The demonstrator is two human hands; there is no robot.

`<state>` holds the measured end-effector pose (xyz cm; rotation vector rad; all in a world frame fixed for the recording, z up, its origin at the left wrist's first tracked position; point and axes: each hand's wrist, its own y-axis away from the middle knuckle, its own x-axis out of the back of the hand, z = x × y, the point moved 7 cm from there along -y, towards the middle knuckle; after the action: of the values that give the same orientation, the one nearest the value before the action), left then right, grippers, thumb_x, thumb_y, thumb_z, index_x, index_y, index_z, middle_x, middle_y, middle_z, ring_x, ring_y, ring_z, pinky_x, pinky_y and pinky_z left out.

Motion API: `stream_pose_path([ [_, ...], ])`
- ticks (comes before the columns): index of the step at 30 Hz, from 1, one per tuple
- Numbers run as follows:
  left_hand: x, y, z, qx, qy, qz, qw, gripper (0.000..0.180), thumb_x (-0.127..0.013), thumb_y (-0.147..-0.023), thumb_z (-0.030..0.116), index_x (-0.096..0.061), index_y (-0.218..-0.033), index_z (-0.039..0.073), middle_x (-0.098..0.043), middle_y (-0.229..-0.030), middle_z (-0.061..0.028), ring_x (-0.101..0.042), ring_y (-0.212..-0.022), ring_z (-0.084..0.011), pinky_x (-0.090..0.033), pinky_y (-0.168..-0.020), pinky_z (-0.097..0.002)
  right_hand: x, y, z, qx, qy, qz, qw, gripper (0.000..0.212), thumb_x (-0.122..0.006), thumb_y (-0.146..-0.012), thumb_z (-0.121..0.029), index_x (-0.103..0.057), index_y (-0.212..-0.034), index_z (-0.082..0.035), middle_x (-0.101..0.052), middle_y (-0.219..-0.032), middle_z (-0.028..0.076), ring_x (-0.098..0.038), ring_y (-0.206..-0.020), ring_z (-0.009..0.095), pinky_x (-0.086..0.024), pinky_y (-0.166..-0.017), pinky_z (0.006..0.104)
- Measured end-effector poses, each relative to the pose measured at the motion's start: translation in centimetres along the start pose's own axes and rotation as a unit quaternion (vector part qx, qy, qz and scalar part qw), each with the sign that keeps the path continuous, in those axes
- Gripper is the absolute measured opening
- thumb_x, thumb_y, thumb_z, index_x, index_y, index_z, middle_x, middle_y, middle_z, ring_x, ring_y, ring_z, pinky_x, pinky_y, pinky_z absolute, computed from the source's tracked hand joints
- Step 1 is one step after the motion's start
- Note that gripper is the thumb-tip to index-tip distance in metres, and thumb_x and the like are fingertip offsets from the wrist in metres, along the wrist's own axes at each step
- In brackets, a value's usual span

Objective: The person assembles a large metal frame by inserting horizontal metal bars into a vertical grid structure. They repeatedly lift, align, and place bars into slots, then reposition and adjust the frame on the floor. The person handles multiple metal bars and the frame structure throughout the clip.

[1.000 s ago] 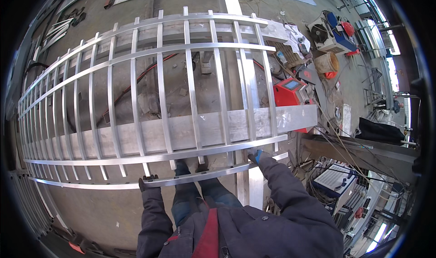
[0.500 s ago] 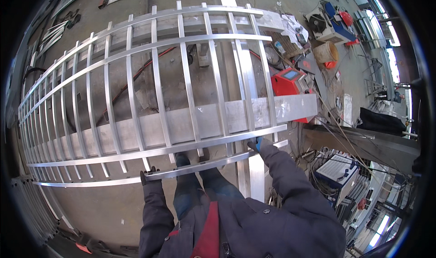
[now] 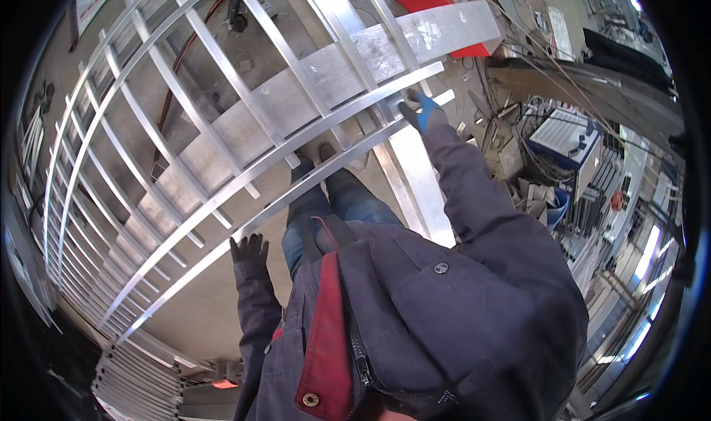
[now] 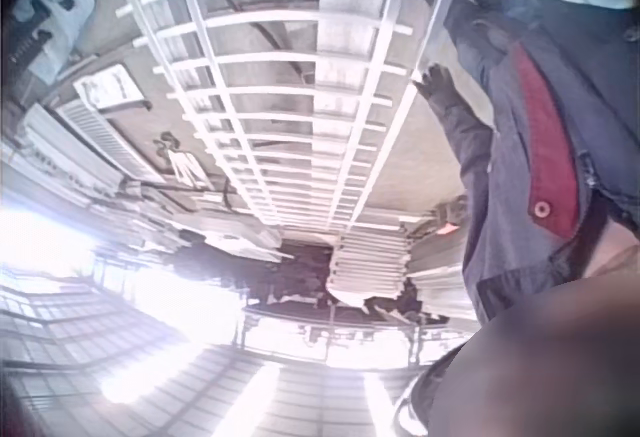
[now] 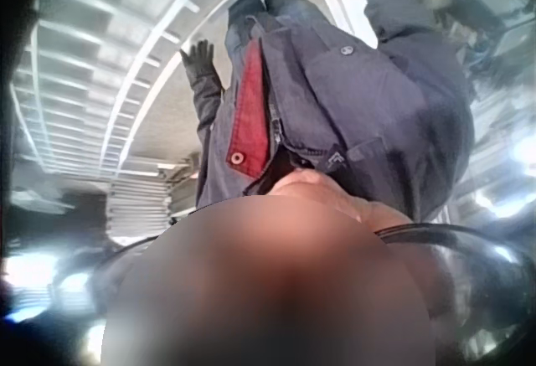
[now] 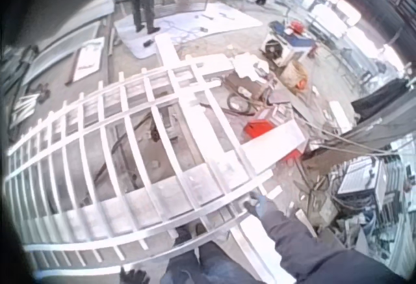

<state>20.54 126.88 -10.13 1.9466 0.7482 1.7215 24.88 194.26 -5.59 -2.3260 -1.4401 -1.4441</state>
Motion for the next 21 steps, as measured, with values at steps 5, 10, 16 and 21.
stream_pose_path([
  [5, 3.2, 0.0, -7.2, 0.414, 0.884, -0.011, 0.218, 0.037, -0.071, -0.098, 0.034, -0.070, -0.123, 0.007, -0.074, -0.097, -0.0091, -0.072, -0.086, -0.0234, -0.058, -0.071, -0.0347, -1.9, 6.2, 8.4, -0.250, -0.516, 0.206, 0.793, 0.052, -0.064, -0.099, -0.039, -0.059, -0.140, -0.007, -0.063, -0.135, 0.017, -0.066, -0.118, 0.028, -0.054, -0.096, 0.0389],
  [10, 22.2, -13.5, -17.4, 0.225, 0.813, 0.161, 0.513, 0.040, -0.070, -0.098, 0.025, -0.068, -0.128, -0.001, -0.073, -0.102, -0.0098, -0.068, -0.095, -0.0157, -0.054, -0.086, -0.0292, -11.6, 8.6, 8.1, -0.356, -0.577, 0.047, 0.733, 0.063, -0.058, -0.100, -0.056, -0.051, -0.148, -0.016, -0.060, -0.137, 0.011, -0.062, -0.123, 0.027, -0.054, -0.096, 0.0444],
  [16, 38.9, -33.2, -18.9, 0.008, 0.407, 0.300, 0.863, 0.067, -0.072, -0.090, 0.037, -0.050, -0.150, 0.015, -0.059, -0.142, -0.0201, -0.060, -0.124, -0.0402, -0.051, -0.103, -0.0469, -14.5, 6.5, 4.1, -0.283, -0.707, 0.102, 0.640, 0.073, -0.056, -0.098, -0.062, -0.052, -0.142, -0.003, -0.065, -0.126, 0.017, -0.067, -0.112, 0.029, -0.057, -0.095, 0.0418],
  [21, 43.2, -40.9, -14.1, -0.013, 0.229, 0.132, 0.964, 0.082, -0.072, -0.088, 0.056, -0.042, -0.154, 0.018, -0.044, -0.157, -0.0164, -0.060, -0.126, -0.0359, -0.052, -0.103, -0.0493, -14.1, 5.9, 2.0, -0.270, -0.732, 0.145, 0.609, 0.073, -0.049, -0.101, -0.064, -0.054, -0.134, 0.001, -0.069, -0.106, 0.019, -0.072, -0.086, 0.027, -0.062, -0.075, 0.0371],
])
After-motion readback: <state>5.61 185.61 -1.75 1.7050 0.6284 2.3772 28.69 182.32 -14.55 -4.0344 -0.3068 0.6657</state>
